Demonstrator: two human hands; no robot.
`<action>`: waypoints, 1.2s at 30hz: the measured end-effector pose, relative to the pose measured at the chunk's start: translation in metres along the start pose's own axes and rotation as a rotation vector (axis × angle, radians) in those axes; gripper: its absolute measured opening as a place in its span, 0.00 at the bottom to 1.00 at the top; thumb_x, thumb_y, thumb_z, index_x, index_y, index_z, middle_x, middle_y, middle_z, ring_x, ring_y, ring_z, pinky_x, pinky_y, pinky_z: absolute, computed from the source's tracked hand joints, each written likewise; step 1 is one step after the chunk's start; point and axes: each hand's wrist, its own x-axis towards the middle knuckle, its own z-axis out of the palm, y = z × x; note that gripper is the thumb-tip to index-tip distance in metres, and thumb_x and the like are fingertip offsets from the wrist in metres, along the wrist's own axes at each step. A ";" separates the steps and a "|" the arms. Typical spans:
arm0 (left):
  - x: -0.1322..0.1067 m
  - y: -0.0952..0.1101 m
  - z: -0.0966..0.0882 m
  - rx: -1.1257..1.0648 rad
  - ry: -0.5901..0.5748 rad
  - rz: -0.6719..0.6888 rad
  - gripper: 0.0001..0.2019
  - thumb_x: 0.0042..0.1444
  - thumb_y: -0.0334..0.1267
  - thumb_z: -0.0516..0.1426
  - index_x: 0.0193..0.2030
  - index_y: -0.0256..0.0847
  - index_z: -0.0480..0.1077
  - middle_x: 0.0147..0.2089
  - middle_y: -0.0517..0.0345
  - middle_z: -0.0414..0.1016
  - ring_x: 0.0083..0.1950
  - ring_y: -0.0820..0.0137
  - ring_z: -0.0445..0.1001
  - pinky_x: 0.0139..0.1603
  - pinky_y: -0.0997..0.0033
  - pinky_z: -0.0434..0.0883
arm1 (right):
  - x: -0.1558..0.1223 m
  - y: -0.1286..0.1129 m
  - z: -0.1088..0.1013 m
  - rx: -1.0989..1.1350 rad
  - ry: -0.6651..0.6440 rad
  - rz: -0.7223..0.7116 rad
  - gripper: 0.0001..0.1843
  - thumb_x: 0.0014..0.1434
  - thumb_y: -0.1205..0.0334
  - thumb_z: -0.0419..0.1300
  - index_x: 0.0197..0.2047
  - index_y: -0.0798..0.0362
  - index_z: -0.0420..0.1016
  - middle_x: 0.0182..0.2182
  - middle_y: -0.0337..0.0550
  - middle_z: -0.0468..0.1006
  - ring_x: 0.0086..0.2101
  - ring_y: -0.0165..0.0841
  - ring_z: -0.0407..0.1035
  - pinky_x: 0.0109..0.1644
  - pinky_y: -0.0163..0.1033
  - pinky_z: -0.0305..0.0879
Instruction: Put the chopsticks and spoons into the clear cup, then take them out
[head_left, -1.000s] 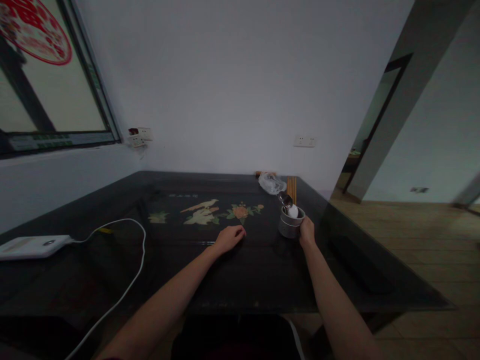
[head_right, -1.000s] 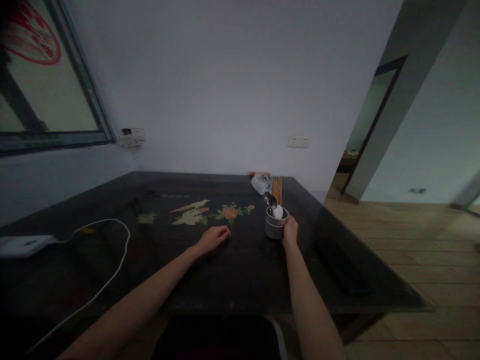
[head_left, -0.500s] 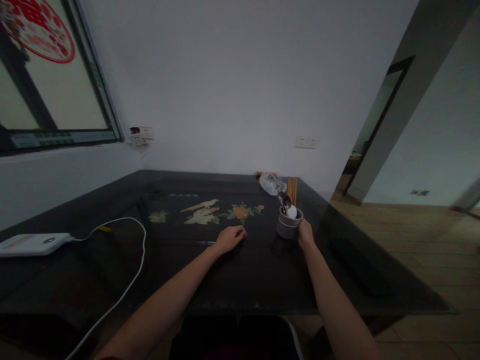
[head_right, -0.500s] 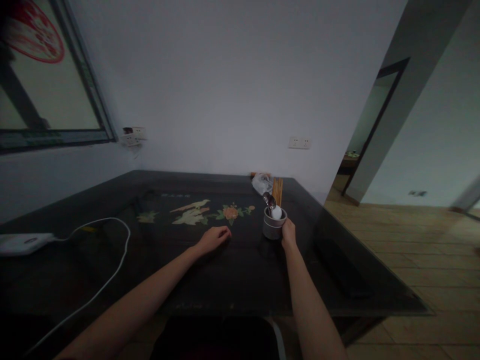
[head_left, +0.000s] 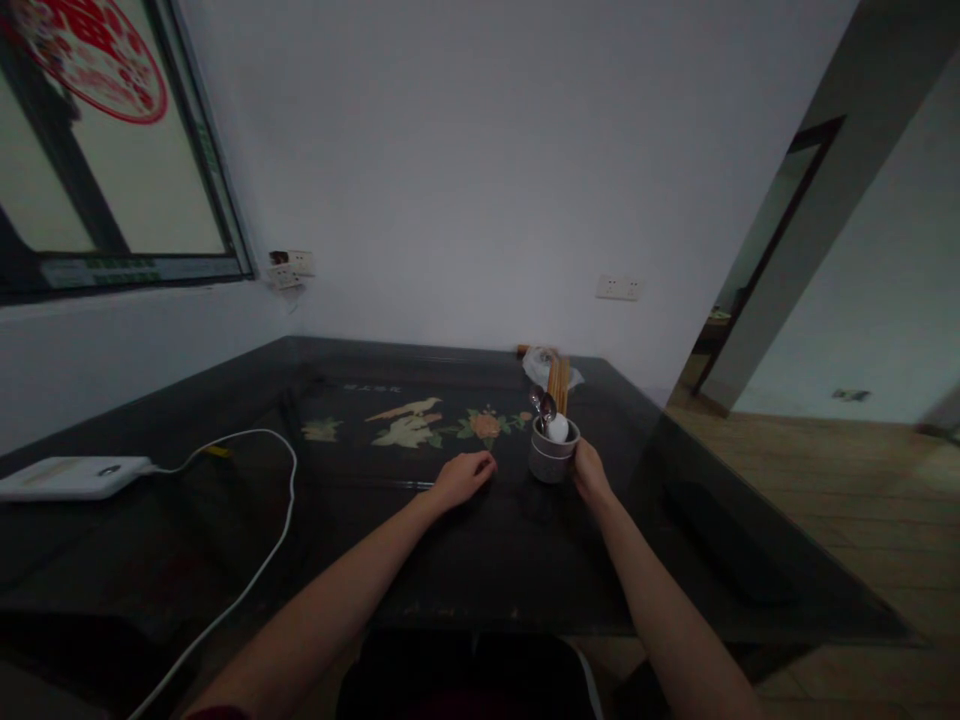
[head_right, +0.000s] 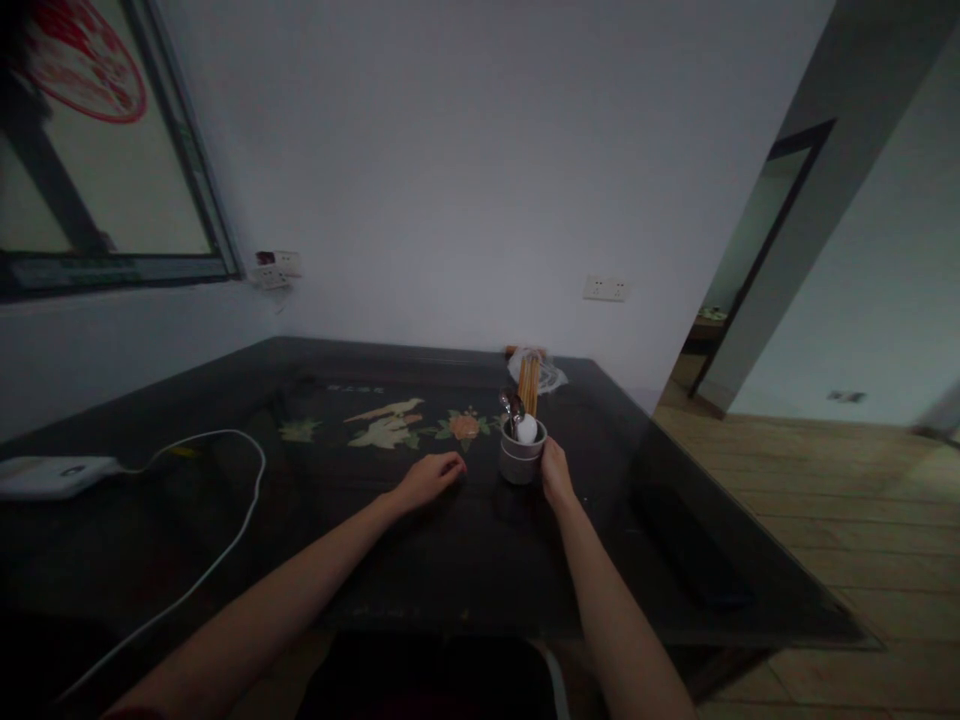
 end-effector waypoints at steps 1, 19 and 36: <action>0.000 0.000 0.000 -0.010 0.008 0.002 0.14 0.61 0.44 0.47 0.42 0.43 0.71 0.39 0.57 0.77 0.41 0.68 0.73 0.36 0.75 0.65 | -0.002 -0.001 0.003 0.022 -0.016 0.023 0.21 0.50 0.43 0.53 0.25 0.54 0.70 0.19 0.39 0.73 0.24 0.31 0.65 0.27 0.34 0.61; 0.003 0.006 0.012 -0.430 0.176 0.197 0.31 0.50 0.45 0.62 0.59 0.37 0.59 0.60 0.45 0.66 0.60 0.60 0.64 0.61 0.61 0.61 | -0.034 -0.016 0.046 0.108 -0.339 0.102 0.19 0.54 0.51 0.49 0.43 0.53 0.70 0.38 0.47 0.78 0.37 0.36 0.72 0.39 0.38 0.66; 0.014 -0.012 0.015 -0.767 0.044 0.160 0.44 0.38 0.41 0.69 0.62 0.37 0.56 0.61 0.43 0.65 0.60 0.56 0.65 0.62 0.55 0.60 | -0.040 -0.023 0.047 0.312 -0.527 0.240 0.22 0.47 0.64 0.55 0.48 0.48 0.73 0.46 0.38 0.77 0.44 0.35 0.70 0.47 0.38 0.64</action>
